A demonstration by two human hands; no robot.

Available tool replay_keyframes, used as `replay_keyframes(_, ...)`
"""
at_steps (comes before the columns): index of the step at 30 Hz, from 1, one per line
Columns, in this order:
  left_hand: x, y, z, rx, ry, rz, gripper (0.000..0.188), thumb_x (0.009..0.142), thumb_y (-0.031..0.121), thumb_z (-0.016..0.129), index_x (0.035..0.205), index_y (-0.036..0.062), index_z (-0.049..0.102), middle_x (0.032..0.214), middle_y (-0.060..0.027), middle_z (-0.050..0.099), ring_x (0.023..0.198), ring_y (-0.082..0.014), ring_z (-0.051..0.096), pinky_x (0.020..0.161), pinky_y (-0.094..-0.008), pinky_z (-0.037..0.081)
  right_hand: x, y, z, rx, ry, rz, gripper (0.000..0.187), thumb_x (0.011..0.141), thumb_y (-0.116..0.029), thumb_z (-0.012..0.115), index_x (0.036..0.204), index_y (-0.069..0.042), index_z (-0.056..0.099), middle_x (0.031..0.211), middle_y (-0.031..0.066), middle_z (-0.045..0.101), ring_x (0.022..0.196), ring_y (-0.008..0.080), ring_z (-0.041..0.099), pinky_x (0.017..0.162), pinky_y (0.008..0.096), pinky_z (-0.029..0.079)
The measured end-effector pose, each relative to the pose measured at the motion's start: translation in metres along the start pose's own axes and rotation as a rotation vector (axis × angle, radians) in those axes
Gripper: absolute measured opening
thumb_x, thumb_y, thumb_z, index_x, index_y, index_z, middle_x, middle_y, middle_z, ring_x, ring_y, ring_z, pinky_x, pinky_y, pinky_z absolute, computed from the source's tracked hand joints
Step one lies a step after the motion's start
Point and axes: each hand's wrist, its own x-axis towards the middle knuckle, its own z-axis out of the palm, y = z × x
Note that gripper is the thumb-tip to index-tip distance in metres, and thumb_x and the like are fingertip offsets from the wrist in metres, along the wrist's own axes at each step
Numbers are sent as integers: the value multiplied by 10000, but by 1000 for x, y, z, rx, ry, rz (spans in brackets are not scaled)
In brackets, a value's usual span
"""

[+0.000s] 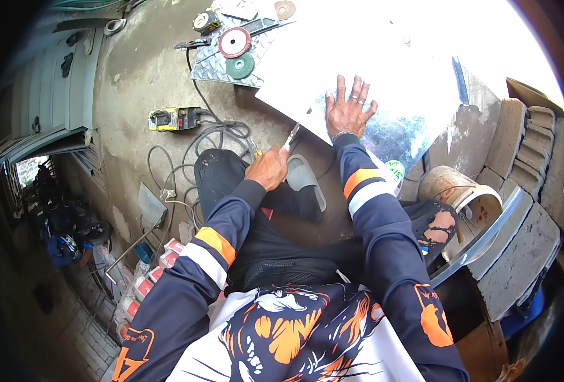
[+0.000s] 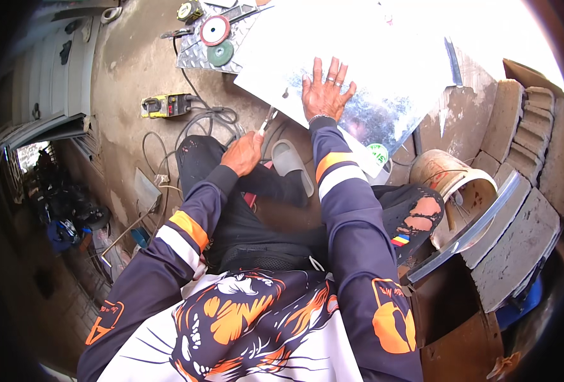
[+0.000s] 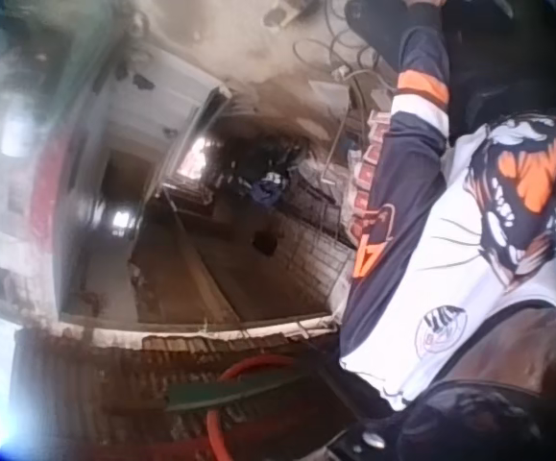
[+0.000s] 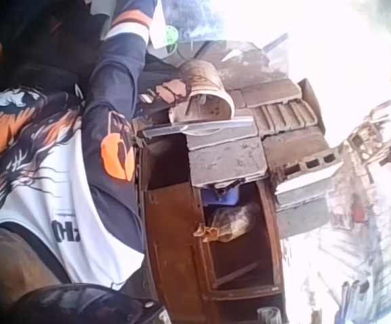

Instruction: The person uses tin snips to cut a rectangular metal sheet placed on a small workbench. They repeatedly reposition the sheet and the snips to make multiple cuts along its edges.

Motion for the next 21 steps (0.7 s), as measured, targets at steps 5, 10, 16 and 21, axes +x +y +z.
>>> replay_keyframes(5,1,5,-1,101,-21,-39,548,1008,438,321,1075,-37,588,1058,-321,629,1050,-492,579,917,-541,434,-2,2,3,4,-31,7,565,994,-486,351,1508,-259,292,1586,118,184,1480,301,89,1091,624,74)
replay_keyframes(10,3,12,-8,75,-97,-78,569,1001,449,327,1119,-43,587,1079,-316,631,1086,-478,573,943,-531,431,-2,0,2,11,-55,17,571,982,-470,389,1508,-271,290,1593,121,181,1482,314,87,1089,626,64)
replay_keyframes(16,7,-10,11,16,-46,-16,612,996,503,320,1126,-36,580,1079,-325,625,1091,-475,569,938,-528,427,-4,0,4,12,-21,11,585,983,-491,365,1515,-266,277,1594,118,177,1483,303,80,1093,621,60)
replay_keyframes(21,6,-19,27,13,200,66,492,963,438,485,1072,-36,558,1099,-290,591,1004,-481,595,898,-518,456,0,1,4,10,24,16,611,951,-513,416,1498,-264,307,1557,117,238,1461,293,142,1086,617,97)
